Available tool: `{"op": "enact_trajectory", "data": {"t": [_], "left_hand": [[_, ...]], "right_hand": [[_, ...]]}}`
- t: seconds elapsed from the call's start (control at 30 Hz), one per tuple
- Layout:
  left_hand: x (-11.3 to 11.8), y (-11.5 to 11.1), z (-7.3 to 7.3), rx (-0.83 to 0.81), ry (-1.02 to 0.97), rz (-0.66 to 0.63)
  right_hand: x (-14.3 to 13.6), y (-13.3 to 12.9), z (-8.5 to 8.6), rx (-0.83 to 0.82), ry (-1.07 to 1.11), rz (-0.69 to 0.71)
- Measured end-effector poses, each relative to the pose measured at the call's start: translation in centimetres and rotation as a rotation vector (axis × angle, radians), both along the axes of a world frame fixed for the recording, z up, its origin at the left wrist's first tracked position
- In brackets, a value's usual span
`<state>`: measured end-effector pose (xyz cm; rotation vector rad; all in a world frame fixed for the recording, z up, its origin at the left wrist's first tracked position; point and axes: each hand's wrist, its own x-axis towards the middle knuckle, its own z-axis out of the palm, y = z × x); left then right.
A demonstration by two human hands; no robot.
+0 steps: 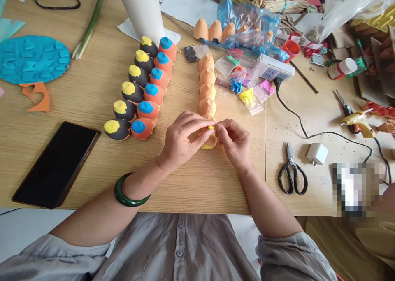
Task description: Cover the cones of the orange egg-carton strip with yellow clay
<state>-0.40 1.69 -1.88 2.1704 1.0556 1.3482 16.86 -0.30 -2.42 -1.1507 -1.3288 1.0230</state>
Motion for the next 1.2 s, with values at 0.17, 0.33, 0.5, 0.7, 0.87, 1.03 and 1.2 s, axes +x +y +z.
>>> {"op": "enact_trajectory", "data": {"t": [0.17, 0.33, 0.5, 0.7, 0.87, 1.03, 1.2], "left_hand": [[-0.08, 0.02, 0.02, 0.033, 0.002, 0.001], [-0.01, 0.04, -0.05, 0.050, 0.011, 0.018], [-0.08, 0.03, -0.01, 0.047, 0.037, 0.021], [-0.09, 0.01, 0.03, 0.075, 0.033, 0.027], [0.02, -0.14, 0.22, 0.019, 0.031, 0.019], [-0.09, -0.14, 0.30, -0.024, 0.062, 0.043], [-0.10, -0.11, 0.30, -0.020, 0.042, 0.011]], "right_hand": [[-0.17, -0.10, 0.26, -0.034, 0.010, 0.019], [-0.12, -0.01, 0.37, -0.081, 0.060, 0.011], [-0.09, 0.01, 0.25, -0.088, 0.064, 0.022], [-0.06, 0.13, 0.51, -0.118, 0.071, 0.022], [-0.08, 0.21, 0.47, -0.106, 0.081, 0.020], [-0.12, 0.16, 0.54, -0.129, 0.051, 0.012], [-0.10, 0.25, 0.53, -0.116, 0.095, 0.031]]}}
